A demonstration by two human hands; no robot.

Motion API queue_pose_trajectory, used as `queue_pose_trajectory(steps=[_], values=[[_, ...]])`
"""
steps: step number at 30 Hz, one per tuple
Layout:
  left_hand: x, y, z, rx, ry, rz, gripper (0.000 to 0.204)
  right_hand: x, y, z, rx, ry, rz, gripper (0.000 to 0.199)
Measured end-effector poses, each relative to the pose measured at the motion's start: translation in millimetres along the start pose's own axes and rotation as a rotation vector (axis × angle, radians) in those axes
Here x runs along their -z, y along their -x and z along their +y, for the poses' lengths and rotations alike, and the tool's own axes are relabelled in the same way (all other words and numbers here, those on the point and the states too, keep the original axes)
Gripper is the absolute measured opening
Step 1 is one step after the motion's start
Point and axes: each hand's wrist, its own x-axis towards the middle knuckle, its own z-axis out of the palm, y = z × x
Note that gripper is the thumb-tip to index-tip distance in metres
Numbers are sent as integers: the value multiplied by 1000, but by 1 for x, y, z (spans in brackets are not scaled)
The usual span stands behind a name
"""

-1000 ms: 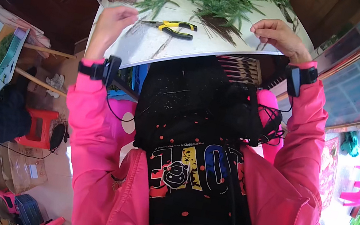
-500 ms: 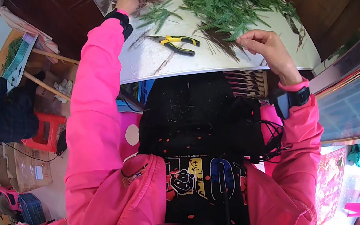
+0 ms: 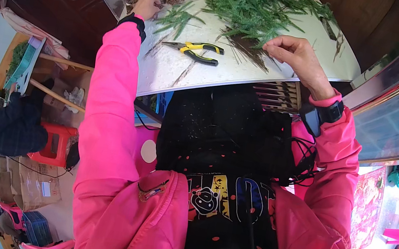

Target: Trimming plant pieces and placing them into a container using pliers.

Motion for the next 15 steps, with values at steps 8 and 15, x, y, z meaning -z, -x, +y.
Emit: queue_pose_trajectory(steps=[8,15], values=[[49,50,52,86,1413,244,35,-30,-14,-70,169,180,-93,21],[102,175,153,-26,1915,143,26,-91,-41,-108,394,179,-105,20]])
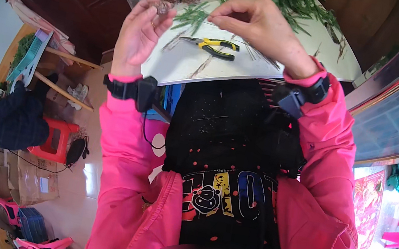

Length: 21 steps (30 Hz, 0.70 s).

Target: Trimming plant pieces and placing them into a container using pliers.

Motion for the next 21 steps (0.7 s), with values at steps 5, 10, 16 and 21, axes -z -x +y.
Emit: queue_pose_trajectory(steps=[5,10,16,21], values=[[8,27,3,-17,117,-76,23,-44,-27,-13,46,34,43,18],[5,25,4,-157,47,32,26,-64,-36,-13,49,-10,6,18],[3,25,3,-162,-81,84,29,-66,-40,-2,64,19,55,21],[6,22,-7,-178,-41,76,26,-59,-32,-1,38,65,34,21]])
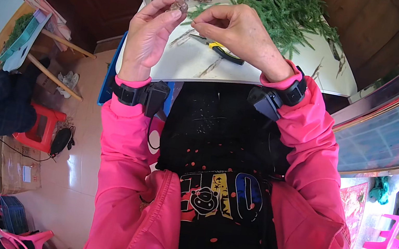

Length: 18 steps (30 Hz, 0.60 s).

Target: Trimming plant pieces and placing them into a container using pliers.

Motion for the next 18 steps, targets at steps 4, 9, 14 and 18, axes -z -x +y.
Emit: queue_pose_trajectory(steps=[4,9,14,18], values=[[-4,1,-3,1,-7,-11,25,4,4,0,-1,53,-29,20],[-10,2,-5,9,-6,-13,25,5,7,4,-2,84,-47,20],[-10,1,-7,10,-9,-30,26,7,8,8,-8,49,5,21],[-12,3,-11,-12,3,-29,26,8,11,5,-25,106,9,21]])
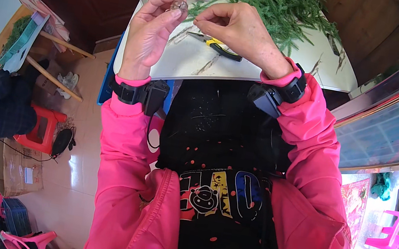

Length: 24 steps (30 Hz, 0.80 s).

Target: Trimming plant pieces and placing them into a container using pliers.

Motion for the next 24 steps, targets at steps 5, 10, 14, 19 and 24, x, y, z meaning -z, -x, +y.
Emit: queue_pose_trajectory(steps=[5,10,14,19,24], values=[[0,-1,3,108,-16,-59,23,1,-1,3,-2,-2,53,21],[8,-5,-2,156,72,-77,20,0,0,12,72,74,90,21],[12,-6,-8,133,82,-77,20,-4,2,12,137,110,112,21],[12,-6,-13,124,132,-77,22,-5,3,10,50,12,66,24],[11,-6,-14,124,126,-98,22,-5,1,17,-17,-89,22,25]])
